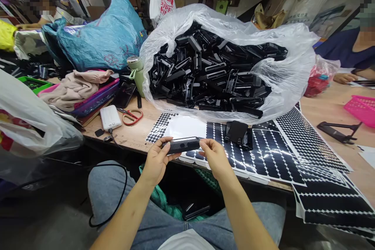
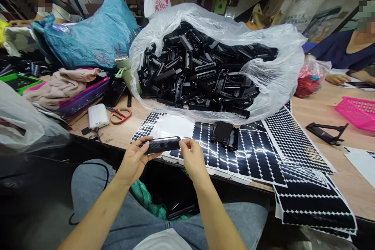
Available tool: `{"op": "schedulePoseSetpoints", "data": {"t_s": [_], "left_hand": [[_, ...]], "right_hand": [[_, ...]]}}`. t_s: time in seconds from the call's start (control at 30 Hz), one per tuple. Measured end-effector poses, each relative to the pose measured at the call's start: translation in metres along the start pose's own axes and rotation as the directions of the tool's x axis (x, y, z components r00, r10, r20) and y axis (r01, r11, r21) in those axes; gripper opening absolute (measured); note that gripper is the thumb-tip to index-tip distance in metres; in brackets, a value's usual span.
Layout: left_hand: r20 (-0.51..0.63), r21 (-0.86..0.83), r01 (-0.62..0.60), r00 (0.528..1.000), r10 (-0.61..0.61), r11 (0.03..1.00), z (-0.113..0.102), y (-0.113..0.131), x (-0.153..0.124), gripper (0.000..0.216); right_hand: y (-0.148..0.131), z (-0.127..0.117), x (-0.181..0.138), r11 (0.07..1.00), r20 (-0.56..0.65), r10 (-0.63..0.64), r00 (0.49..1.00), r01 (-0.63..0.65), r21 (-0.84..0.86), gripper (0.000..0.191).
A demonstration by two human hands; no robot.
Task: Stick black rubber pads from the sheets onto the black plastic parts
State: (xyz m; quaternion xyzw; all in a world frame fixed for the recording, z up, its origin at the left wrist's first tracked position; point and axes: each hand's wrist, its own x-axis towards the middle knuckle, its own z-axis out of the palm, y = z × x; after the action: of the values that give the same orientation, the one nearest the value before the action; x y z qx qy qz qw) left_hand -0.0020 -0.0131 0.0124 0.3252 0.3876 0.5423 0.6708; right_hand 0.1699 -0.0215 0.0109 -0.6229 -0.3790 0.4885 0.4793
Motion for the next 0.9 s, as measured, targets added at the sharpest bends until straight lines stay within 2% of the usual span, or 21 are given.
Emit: {"op": "schedulePoseSetpoints", "data": {"t_s": [0.33,0.63,0.9], "left_hand": [[0.009,0.031,0.003,1.0,-0.003,1.0,0.002,-0.005,-0.005,0.021],[0.019,0.024,0.002,1.0,-0.003,1.0,0.001,-0.007,-0.005,0.02],[0.016,0.032,-0.008,1.0,0.008,0.999,0.003,-0.007,-0.007,0.02]], "right_hand": [[0.008,-0.001,-0.006,0.991,-0.048,-0.073,0.996,0.067,-0.114,0.023],[0.012,-0.002,-0.007,0.997,-0.053,-0.046,0.998,0.042,-0.07,0.025],[0.013,-0.001,-0.009,0.987,-0.074,-0.107,0.991,0.097,-0.127,0.022]]}}
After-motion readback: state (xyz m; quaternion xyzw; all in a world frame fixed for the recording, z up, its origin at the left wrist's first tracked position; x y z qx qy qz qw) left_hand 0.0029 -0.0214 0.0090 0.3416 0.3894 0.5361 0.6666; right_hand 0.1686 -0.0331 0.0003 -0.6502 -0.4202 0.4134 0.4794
